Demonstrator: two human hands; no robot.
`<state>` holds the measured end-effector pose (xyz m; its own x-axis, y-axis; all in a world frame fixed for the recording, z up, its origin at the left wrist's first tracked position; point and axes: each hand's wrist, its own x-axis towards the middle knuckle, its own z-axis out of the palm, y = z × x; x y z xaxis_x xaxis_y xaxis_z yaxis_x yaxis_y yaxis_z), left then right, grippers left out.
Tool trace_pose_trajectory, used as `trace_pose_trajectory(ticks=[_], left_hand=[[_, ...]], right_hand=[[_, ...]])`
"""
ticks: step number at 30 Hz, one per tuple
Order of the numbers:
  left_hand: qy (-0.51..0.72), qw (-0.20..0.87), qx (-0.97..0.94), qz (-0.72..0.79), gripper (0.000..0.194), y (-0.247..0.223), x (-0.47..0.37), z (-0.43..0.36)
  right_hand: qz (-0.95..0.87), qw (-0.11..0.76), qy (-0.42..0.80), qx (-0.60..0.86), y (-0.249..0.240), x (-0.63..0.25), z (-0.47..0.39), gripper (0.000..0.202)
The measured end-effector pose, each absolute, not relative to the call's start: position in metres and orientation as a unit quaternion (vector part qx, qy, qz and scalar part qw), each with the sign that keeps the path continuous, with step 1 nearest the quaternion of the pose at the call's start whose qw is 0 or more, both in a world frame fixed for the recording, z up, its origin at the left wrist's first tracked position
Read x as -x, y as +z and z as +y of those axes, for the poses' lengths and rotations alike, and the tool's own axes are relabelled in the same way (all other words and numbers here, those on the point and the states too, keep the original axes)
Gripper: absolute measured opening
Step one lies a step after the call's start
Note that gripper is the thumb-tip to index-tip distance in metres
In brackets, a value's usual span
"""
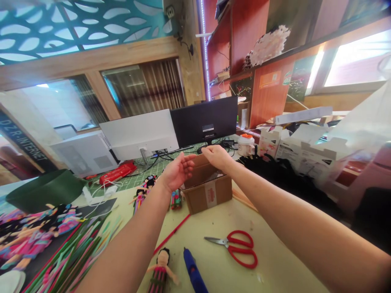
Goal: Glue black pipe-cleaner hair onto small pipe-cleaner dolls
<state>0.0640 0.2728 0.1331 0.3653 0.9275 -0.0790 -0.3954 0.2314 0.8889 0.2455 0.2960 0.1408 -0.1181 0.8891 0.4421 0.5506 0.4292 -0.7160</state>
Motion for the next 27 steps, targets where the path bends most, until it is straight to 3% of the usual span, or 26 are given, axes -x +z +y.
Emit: trace_pose_trajectory(ticks=[6,14,21,27], left_hand=[[0.446,0.706,-0.434,0.339,0.046,0.134,-0.067,0.272],[0.415,0.63,-0.499,0.426,0.05,0.133,-0.066,0.27],[0.393,0.656,-0.514,0.388,0.048,0.139,-0.077,0.262],[0.419,0.671,-0.488,0.369,0.05,0.142,-0.073,0.264]], right_hand=[[-0.758,0.394,0.245,0.459,0.138,-0.244,0.294,0.025],[-0.801,0.323,0.179,0.472,0.145,-0.251,0.286,0.017],[-0.717,0.361,0.097,0.588,0.149,-0.242,0.292,0.015],[-0.683,0.385,0.172,0.597,0.146,-0.249,0.295,0.017]])
